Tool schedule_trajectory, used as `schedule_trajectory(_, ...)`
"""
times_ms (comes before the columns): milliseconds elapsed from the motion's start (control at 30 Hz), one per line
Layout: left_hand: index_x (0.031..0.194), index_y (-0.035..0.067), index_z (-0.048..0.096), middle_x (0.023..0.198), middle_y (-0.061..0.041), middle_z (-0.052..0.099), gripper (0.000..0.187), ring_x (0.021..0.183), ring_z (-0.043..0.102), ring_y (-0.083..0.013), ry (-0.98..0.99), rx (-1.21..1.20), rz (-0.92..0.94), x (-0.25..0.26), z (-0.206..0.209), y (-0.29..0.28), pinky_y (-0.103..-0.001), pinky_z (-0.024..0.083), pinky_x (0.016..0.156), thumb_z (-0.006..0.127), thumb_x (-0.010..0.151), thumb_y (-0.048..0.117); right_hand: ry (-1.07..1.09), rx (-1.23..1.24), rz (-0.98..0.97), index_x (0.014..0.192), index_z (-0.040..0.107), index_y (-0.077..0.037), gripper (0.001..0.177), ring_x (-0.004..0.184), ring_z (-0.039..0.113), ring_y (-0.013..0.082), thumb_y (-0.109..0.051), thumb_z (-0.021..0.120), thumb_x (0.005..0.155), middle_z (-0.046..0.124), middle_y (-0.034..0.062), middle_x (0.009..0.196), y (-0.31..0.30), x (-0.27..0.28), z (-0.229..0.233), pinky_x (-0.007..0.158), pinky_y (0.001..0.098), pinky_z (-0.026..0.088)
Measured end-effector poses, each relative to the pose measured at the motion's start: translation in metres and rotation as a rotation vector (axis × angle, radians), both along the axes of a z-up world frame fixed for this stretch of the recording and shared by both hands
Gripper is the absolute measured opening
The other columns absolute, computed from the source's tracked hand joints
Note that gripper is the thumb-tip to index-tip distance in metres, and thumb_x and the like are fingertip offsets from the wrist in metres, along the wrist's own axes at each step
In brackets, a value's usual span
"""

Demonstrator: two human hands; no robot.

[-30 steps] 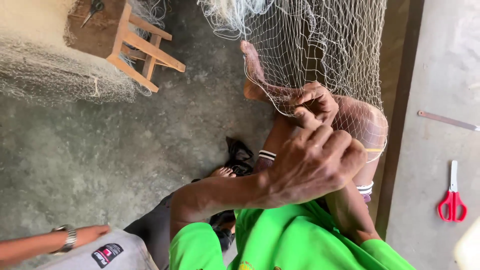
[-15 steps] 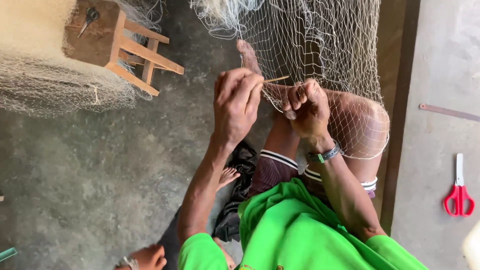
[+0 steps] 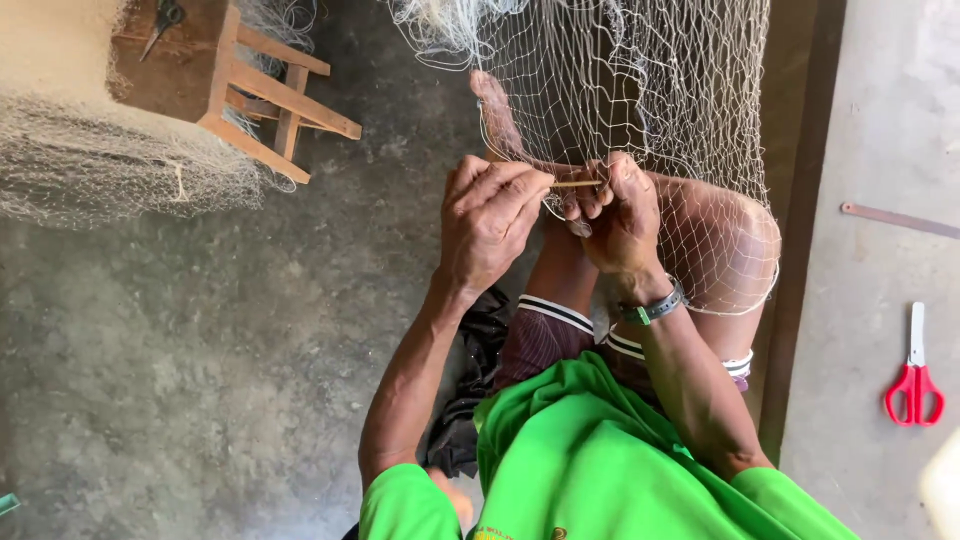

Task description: Weaving and knotting a fishing net using a wooden shuttle

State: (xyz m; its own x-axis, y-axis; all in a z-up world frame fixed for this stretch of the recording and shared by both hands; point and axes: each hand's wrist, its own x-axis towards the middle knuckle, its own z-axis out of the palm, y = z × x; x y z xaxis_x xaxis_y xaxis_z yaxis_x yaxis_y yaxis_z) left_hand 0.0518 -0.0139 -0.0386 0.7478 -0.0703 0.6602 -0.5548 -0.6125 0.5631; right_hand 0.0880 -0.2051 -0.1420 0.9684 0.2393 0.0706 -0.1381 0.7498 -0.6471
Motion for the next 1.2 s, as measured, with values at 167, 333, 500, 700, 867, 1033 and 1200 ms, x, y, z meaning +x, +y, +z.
schedule_trajectory(167,0.113,0.016,0.087,0.106,-0.002,0.080,0.009,0.094,0.074,-0.0248,-0.022,0.007,-0.040,0.010,-0.011,0.001,-0.040,0.061,0.089,0.082,0.108,0.012,0.025,0.011,-0.006,0.081,0.056,-0.013,0.043,0.070,0.077,0.0296,-0.034,0.060,0.118,0.054,0.0059,0.063,0.003,-0.003,0.008,0.045,0.0240,0.046)
schedule_trajectory(333,0.114,0.013,0.084,0.112,-0.006,0.080,0.008,0.098,0.079,-0.0256,-0.172,0.138,-0.025,0.019,-0.008,-0.003,-0.038,0.063,0.093,0.081,0.108,0.010,0.057,-0.005,0.022,0.082,0.054,-0.012,0.041,0.069,0.077,0.0301,-0.032,0.063,0.116,0.051,0.0055,0.060,0.009,-0.007,0.019,0.044,0.0244,0.045)
schedule_trajectory(500,0.119,0.011,0.079,0.111,-0.011,0.077,0.008,0.095,0.080,-0.0285,-0.226,0.238,0.066,0.011,-0.015,-0.021,-0.040,0.067,0.090,0.076,0.111,0.011,0.035,-0.080,-0.030,0.082,0.057,-0.011,0.040,0.059,0.071,0.0238,-0.030,0.066,0.115,0.055,0.0066,0.059,0.015,-0.001,0.010,0.043,0.0244,0.044)
schedule_trajectory(700,0.127,0.011,0.067,0.108,-0.014,0.074,0.014,0.085,0.081,-0.0328,-0.072,0.328,0.085,-0.004,0.015,-0.032,-0.046,0.068,0.079,0.066,0.113,0.008,-0.012,-0.118,-0.106,0.079,0.055,-0.006,0.038,0.048,0.062,0.0211,-0.019,0.067,0.113,0.050,0.0102,0.054,0.020,0.008,0.003,0.038,0.0264,0.041)
schedule_trajectory(867,0.143,0.016,0.066,0.125,-0.012,0.076,0.041,0.100,0.085,-0.0348,-0.005,0.214,-0.065,0.000,0.010,-0.030,-0.050,0.071,0.084,0.082,0.107,0.028,-0.262,-0.474,-0.102,0.083,0.061,-0.008,0.040,0.066,0.057,0.0105,-0.026,0.068,0.118,0.056,0.0047,0.071,0.002,0.019,-0.011,0.051,0.0260,0.041)
schedule_trajectory(1033,0.114,0.008,0.080,0.113,-0.010,0.068,0.009,0.096,0.073,-0.0287,-0.153,0.073,-0.012,0.008,0.026,-0.036,-0.039,0.067,0.078,0.084,0.106,0.011,-0.177,-0.260,-0.024,0.086,0.060,-0.005,0.031,0.055,0.061,0.0105,-0.016,0.066,0.114,0.053,0.0030,0.064,0.007,0.017,0.000,0.046,0.0220,0.046)
schedule_trajectory(1200,0.111,0.009,0.086,0.109,-0.015,0.076,0.011,0.088,0.073,-0.0269,-0.422,-0.067,-0.095,-0.006,0.038,-0.028,-0.042,0.066,0.078,0.089,0.100,0.011,-0.213,-0.114,0.014,0.084,0.058,-0.007,0.040,0.051,0.064,0.0147,-0.029,0.064,0.116,0.055,0.0067,0.059,0.010,0.021,-0.011,0.041,0.0214,0.040)
